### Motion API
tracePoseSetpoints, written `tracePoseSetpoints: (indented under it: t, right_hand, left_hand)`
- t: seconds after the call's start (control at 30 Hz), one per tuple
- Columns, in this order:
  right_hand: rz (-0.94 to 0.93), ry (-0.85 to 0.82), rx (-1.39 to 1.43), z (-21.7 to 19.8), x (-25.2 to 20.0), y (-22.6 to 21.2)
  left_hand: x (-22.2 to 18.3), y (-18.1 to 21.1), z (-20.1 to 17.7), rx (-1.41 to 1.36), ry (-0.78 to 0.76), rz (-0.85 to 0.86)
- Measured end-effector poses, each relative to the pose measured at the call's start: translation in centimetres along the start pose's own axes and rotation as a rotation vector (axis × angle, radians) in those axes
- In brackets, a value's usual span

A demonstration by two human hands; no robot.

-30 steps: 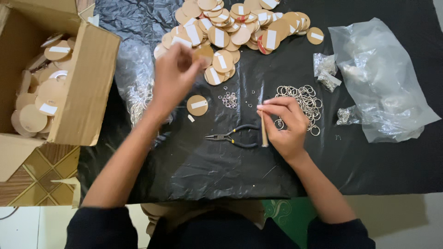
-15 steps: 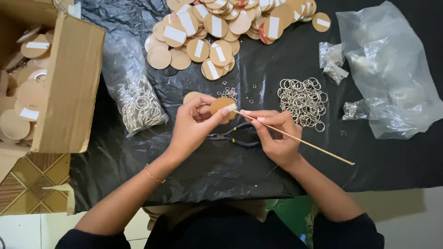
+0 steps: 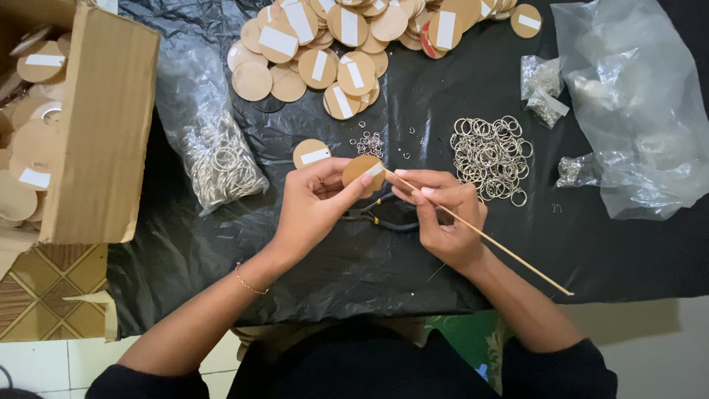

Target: The person assembles keychains by hand using pliers to attach small metal rings and larger key rings to wooden discs.

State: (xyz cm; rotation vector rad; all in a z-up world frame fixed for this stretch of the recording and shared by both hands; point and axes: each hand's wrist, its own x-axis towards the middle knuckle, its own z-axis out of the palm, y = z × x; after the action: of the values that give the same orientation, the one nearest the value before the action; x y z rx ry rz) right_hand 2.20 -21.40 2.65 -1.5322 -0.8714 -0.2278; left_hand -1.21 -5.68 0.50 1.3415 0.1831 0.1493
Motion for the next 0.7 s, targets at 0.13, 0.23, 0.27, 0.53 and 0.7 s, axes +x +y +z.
tracePoseSetpoints:
  t: [0.13,0.23,0.27,0.53,0.7]
  right_hand:
    - [-0.035,-0.032,-0.088,-0.1,0.4,-0.3]
    - [-0.055,-0.009,-0.077,0.2,0.6,-0.5]
    - [-0.088,0.012,-0.11,0.3,0.7,-0.5]
    - [-0.143,0.031,-0.242,0.2,0.4,-0.8]
    - [-0.208,0.078,-0.28,0.4,0.6,-0.6]
  left_hand:
    - [-0.1,-0.4,0.3,0.021,0.016,0.026]
    - [-0.3,0.2,0.4,0.07,0.023,0.075]
    - [-0.4,0.8,0.6,0.105,0.017,0.11]
    - [-0.7,1.7,0.6,0.223,0.001,0.273]
    - [-0.9,1.6,0.5,0.231,-0.035,0.354]
